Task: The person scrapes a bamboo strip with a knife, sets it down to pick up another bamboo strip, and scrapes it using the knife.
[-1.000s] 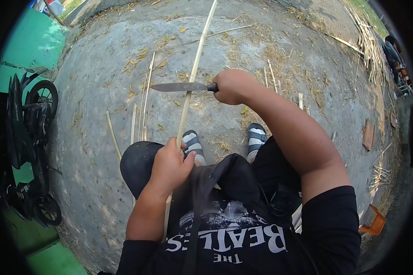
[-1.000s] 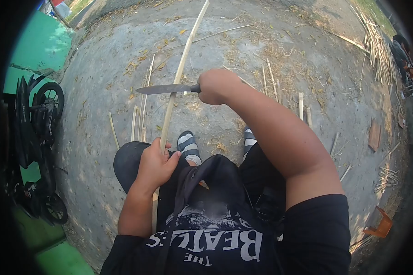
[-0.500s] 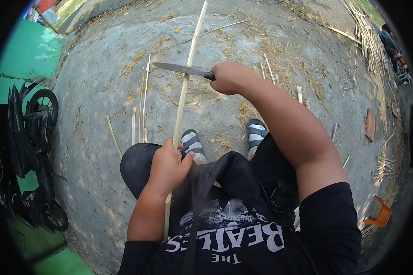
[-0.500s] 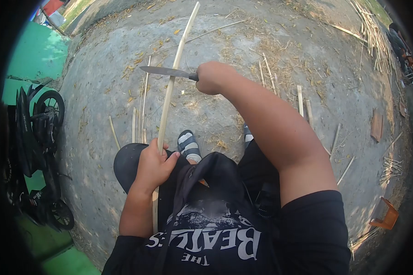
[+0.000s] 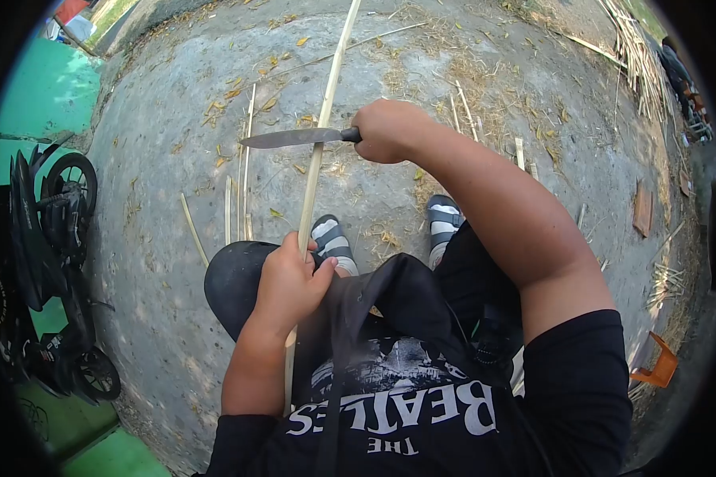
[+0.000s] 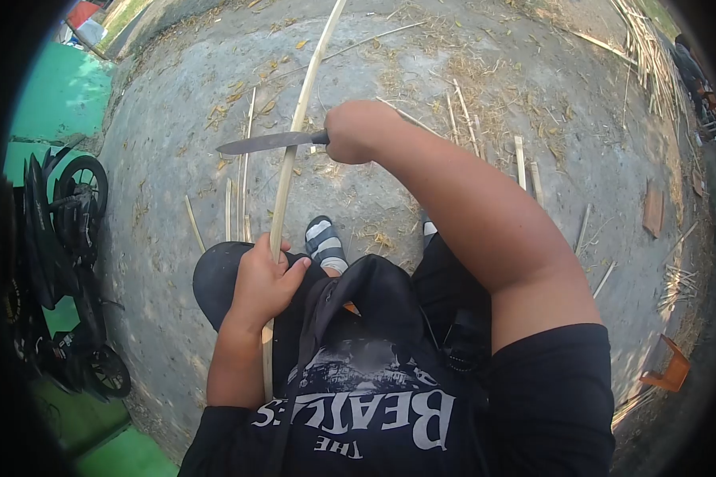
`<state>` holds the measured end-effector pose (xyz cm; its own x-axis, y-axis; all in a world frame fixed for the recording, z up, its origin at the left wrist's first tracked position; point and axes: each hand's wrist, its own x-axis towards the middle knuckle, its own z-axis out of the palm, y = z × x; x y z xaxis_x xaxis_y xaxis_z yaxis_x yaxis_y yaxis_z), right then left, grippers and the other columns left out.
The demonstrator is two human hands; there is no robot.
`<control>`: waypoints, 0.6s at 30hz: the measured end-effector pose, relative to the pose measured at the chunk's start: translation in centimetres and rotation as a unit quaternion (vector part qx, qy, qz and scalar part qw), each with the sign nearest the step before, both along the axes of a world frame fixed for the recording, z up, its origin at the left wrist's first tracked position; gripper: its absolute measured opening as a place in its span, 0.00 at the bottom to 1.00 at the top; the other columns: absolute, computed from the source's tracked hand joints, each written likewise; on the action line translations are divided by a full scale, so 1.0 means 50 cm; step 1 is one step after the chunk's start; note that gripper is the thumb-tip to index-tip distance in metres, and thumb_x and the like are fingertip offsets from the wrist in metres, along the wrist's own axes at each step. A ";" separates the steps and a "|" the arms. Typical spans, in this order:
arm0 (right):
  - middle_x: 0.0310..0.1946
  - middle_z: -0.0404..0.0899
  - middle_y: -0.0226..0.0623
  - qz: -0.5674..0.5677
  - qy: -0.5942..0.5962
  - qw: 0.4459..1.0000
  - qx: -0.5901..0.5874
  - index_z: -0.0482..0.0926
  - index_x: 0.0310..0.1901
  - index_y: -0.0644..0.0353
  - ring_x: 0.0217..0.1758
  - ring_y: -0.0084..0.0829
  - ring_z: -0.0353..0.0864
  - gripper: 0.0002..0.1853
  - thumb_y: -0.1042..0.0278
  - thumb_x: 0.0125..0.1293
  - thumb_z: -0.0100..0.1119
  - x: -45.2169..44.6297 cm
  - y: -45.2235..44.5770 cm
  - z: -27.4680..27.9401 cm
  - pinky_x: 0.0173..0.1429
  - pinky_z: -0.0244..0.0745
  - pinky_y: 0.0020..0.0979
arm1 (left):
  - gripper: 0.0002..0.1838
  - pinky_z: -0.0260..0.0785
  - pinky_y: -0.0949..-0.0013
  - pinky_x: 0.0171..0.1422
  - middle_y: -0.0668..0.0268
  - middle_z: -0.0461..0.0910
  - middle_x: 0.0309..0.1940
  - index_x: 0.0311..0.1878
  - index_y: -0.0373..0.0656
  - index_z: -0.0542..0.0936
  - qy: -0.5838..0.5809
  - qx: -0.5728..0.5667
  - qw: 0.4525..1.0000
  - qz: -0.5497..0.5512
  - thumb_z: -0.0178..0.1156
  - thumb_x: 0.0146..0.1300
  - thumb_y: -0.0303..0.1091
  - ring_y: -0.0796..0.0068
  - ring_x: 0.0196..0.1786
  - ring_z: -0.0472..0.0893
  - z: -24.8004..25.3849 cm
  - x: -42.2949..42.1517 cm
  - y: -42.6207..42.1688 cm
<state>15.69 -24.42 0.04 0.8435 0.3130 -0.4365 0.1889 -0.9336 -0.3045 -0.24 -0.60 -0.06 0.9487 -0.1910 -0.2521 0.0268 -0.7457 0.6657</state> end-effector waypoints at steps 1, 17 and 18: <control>0.47 0.89 0.49 -0.048 0.017 0.999 -0.002 0.90 0.49 0.59 0.51 0.48 0.89 0.17 0.65 0.65 0.56 0.019 -0.015 -0.020 0.55 0.84 0.47 | 0.21 0.69 0.65 0.31 0.65 0.74 0.19 0.45 0.31 0.77 -0.001 -0.003 1.000 -0.005 0.76 0.59 0.35 0.70 0.22 0.75 0.002 -0.006 0.002; 0.46 0.89 0.46 -0.034 -0.025 0.999 0.033 0.89 0.50 0.57 0.49 0.48 0.89 0.17 0.65 0.64 0.57 0.015 -0.019 -0.004 0.53 0.84 0.48 | 0.21 0.66 0.70 0.30 0.69 0.72 0.19 0.45 0.33 0.77 0.010 -0.053 0.999 0.006 0.77 0.58 0.34 0.79 0.22 0.71 0.007 -0.009 0.019; 0.45 0.89 0.46 -0.013 -0.031 0.999 0.009 0.89 0.50 0.56 0.50 0.48 0.89 0.17 0.65 0.64 0.57 -0.004 -0.006 0.013 0.54 0.84 0.48 | 0.21 0.66 0.70 0.30 0.69 0.72 0.19 0.45 0.33 0.76 -0.001 -0.051 0.999 -0.006 0.77 0.58 0.34 0.79 0.22 0.71 0.009 -0.009 0.018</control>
